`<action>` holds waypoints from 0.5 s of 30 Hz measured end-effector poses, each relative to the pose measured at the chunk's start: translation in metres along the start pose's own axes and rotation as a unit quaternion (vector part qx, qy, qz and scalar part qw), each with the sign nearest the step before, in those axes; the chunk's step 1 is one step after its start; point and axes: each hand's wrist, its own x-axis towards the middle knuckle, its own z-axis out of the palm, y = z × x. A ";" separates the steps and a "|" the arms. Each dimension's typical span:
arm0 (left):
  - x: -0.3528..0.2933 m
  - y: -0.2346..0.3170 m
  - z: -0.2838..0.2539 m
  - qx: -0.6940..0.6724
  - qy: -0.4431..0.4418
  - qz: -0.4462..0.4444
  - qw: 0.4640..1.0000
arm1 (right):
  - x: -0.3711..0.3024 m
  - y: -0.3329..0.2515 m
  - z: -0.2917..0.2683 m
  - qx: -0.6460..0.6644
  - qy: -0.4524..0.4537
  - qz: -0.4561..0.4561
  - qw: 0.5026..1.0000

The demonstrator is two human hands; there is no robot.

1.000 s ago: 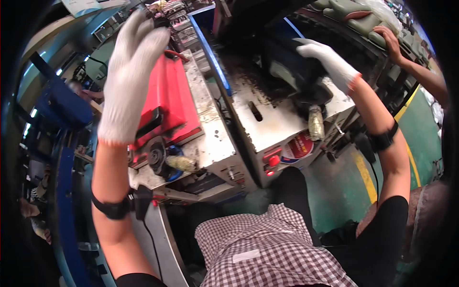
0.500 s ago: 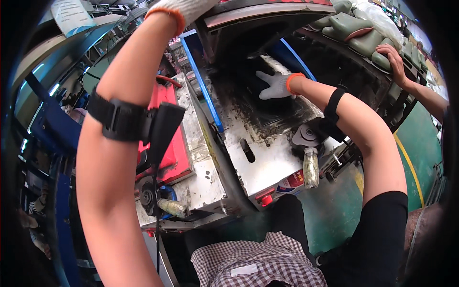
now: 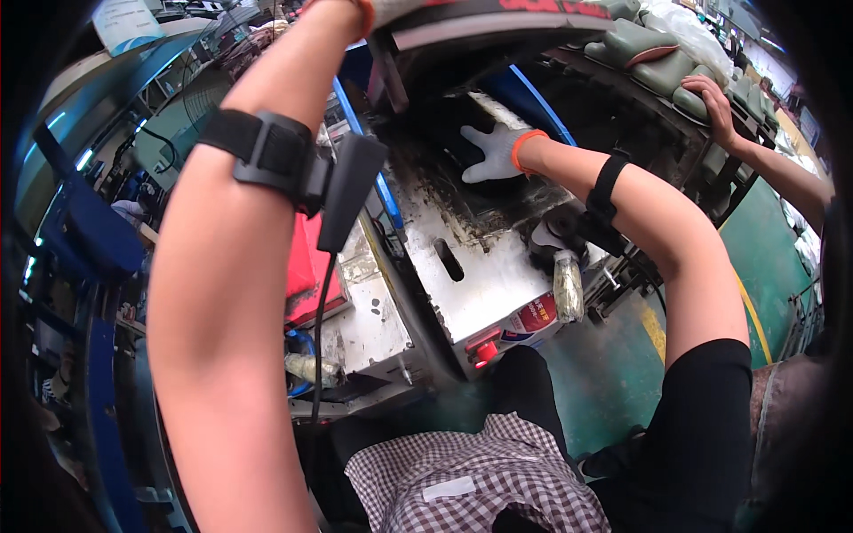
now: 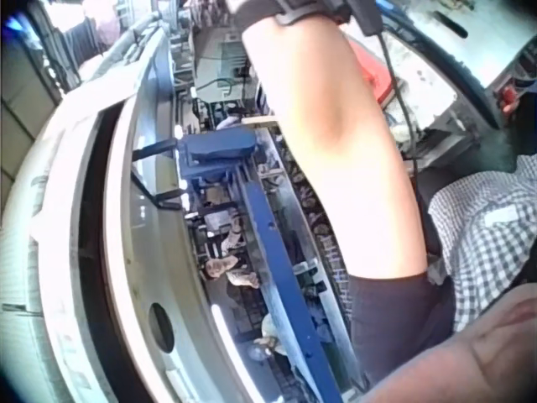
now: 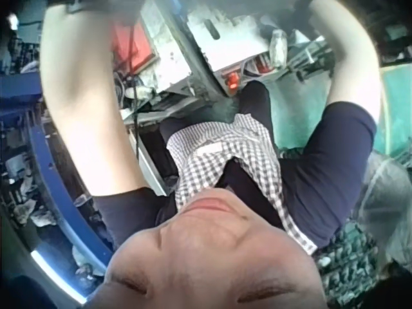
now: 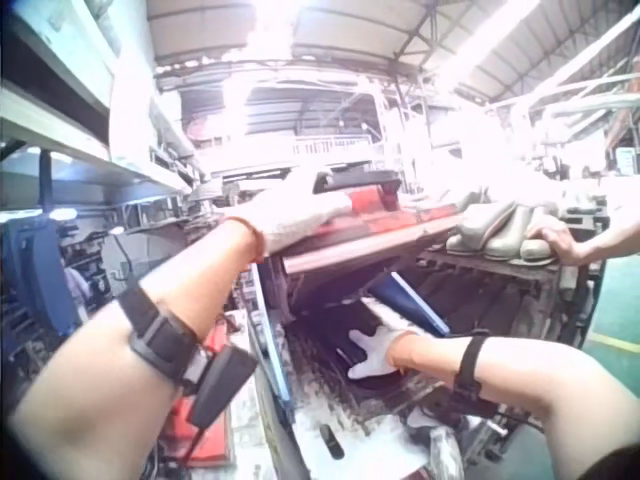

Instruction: Positioning shoes in pneumatic pressing machines to bond soles and shape components.

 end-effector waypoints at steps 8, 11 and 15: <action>-0.082 0.013 0.083 0.131 0.118 0.074 0.982 | -0.158 0.004 -0.005 0.047 0.089 -0.062 0.993; -0.118 0.004 0.124 0.126 0.167 0.155 0.966 | -0.235 -0.013 0.027 0.145 0.265 -0.164 0.939; -0.164 0.002 0.167 0.098 0.156 0.148 0.972 | -0.277 -0.039 0.068 0.138 0.344 -0.180 0.911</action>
